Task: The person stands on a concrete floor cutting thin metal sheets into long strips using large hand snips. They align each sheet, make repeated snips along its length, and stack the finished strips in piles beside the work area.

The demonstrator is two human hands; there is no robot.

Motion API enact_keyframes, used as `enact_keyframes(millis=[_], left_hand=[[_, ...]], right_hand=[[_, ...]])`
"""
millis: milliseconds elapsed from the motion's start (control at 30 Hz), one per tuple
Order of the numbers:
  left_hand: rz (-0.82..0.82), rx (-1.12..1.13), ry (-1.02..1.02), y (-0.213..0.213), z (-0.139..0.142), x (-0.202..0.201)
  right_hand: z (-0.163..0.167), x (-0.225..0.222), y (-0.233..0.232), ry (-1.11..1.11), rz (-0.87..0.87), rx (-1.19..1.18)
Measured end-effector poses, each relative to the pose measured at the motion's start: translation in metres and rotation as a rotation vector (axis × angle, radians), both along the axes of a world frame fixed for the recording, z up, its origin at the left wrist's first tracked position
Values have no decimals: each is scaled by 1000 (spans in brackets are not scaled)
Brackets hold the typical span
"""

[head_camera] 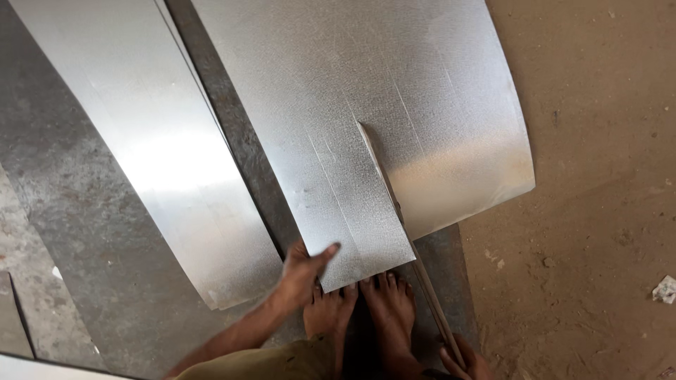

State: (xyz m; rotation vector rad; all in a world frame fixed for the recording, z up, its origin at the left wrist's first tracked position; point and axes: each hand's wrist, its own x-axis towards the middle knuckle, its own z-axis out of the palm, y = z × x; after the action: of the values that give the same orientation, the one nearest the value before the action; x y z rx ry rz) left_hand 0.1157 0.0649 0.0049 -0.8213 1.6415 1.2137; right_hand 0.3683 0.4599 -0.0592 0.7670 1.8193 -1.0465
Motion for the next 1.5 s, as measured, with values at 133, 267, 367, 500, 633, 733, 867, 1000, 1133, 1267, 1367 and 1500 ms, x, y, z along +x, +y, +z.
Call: enact_keyframes(millis=[133,267,367,500,633,733,867,1000,1133,1267,1367,1500], left_hand=[[653,421,392,-18,-33,-37],[560,391,494,-22,-49,-52],[534,355,436,-16,-39,-36],[538,415,301,-8,-25,-1],[550,491,362,-7,-32,9],[538,500,362,-10,-39,4],[533,461,351,-14,-35,-2],[525,478,280,-14,-20,-5],[613,541,243,-12,-4,0],[617,533,250,-14,-12,-1],[602,566,266,-17,-26,4],[455,370,189,-18,-39,8]], right_hand=[[-2,-6,-10,-208,516,510],[10,-32,-21,-222,455,463],[23,-54,-20,-110,207,234],[34,-58,-16,103,26,-48],[16,-47,-22,147,72,151],[2,-49,-32,-153,443,442],[20,-84,-45,-195,250,338],[54,-146,-63,-176,-65,-81],[60,-173,-72,-104,-38,-202],[36,-151,-64,37,-138,-237],[8,-129,-59,214,94,44],[-14,-120,-61,279,509,364]])
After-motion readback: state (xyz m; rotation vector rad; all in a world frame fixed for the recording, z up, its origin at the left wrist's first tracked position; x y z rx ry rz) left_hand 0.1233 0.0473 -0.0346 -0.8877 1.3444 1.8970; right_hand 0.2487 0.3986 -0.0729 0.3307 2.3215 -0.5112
